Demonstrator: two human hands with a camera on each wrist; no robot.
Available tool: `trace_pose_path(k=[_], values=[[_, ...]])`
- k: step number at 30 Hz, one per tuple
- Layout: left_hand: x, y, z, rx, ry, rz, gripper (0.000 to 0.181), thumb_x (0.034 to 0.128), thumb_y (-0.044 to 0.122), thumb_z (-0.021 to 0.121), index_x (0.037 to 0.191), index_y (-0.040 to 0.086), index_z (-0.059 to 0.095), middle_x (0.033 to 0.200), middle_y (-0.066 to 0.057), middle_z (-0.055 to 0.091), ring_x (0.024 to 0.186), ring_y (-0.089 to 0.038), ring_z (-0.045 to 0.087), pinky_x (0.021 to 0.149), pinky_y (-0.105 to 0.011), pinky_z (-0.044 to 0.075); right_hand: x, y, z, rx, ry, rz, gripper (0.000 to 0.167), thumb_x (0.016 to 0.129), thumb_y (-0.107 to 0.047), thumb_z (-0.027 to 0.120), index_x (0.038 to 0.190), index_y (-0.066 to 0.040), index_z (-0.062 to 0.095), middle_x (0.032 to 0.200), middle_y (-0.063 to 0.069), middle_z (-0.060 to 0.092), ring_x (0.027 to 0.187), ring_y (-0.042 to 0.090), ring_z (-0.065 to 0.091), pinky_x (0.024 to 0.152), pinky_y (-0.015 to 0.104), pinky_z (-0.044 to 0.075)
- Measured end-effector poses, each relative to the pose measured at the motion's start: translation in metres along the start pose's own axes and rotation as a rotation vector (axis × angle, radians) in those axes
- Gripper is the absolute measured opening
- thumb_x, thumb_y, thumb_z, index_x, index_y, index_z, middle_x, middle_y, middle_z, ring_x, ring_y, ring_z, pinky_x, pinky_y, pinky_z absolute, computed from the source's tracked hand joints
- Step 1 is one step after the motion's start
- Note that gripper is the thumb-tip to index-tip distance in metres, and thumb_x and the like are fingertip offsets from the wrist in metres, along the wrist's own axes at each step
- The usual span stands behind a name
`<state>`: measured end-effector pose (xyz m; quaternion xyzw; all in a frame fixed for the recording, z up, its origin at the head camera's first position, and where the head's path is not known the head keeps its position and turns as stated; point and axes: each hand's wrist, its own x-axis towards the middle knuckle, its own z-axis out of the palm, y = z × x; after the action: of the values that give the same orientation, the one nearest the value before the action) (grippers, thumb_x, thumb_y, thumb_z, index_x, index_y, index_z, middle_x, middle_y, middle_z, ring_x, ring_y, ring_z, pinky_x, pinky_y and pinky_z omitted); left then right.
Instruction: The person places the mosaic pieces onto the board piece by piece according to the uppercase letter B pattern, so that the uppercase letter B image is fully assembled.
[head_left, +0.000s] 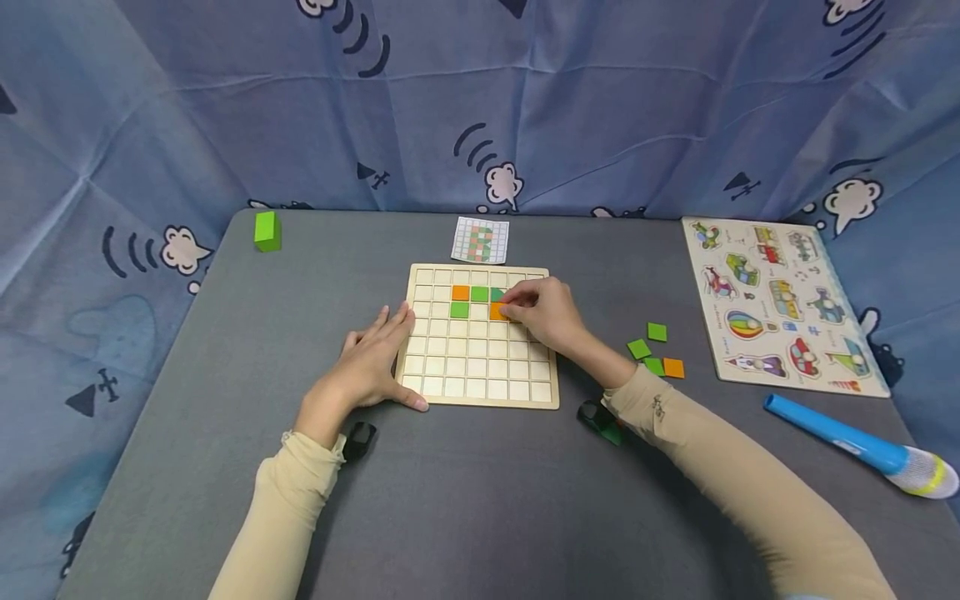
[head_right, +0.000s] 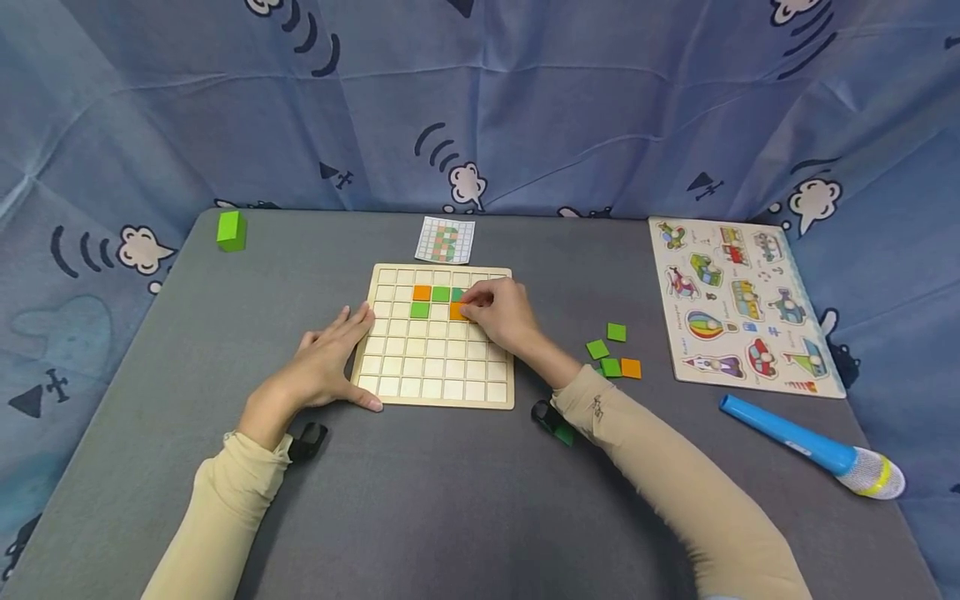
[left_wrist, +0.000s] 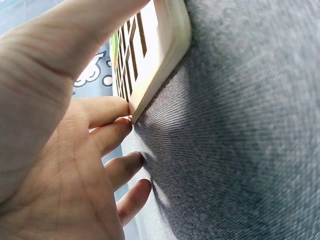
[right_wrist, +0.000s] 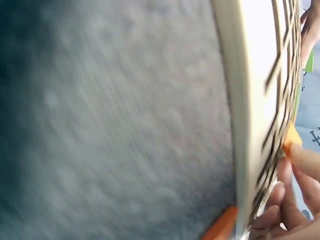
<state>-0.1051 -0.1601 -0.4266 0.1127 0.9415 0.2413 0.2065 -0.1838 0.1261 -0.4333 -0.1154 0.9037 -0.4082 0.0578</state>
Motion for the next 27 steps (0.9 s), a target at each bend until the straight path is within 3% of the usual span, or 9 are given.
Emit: trace_pose_path(k=[5,16,27], values=[[0.000,0.000,0.000,0.003,-0.006,-0.005,0.144,0.0643,0.044,0.102,0.171,0.009,0.011,0.181,-0.006,0.002,0.168,-0.034,-0.001,0.122,-0.061,0.019,-0.001,-0.001,-0.001,-0.036,-0.021,-0.003,0.014,0.095,-0.013,0.080,0.106,-0.006,0.085,0.108,0.014,0.077,0.089,0.024,0.061,0.077,0.033,0.045],[-0.001,0.000,0.000,-0.003,-0.002,-0.003,0.144,0.0647,0.043,0.102,0.171,0.008,0.012,0.181,-0.006,0.003,0.168,-0.035,0.001,0.121,-0.061,0.020,-0.005,0.001,-0.006,-0.044,-0.052,-0.011,0.011,0.095,-0.009,0.079,0.103,-0.005,0.085,0.107,0.014,0.077,0.086,0.025,0.061,0.075,0.034,0.045],[-0.001,0.000,0.000,-0.011,0.009,0.004,0.143,0.0643,0.043,0.102,0.171,0.007,0.013,0.180,-0.007,0.003,0.167,-0.036,0.001,0.121,-0.061,0.019,-0.022,0.017,-0.039,-0.026,-0.243,-0.025,0.022,0.096,-0.005,0.075,0.118,-0.003,0.077,0.110,0.015,0.067,0.093,0.027,0.057,0.083,0.039,0.046]])
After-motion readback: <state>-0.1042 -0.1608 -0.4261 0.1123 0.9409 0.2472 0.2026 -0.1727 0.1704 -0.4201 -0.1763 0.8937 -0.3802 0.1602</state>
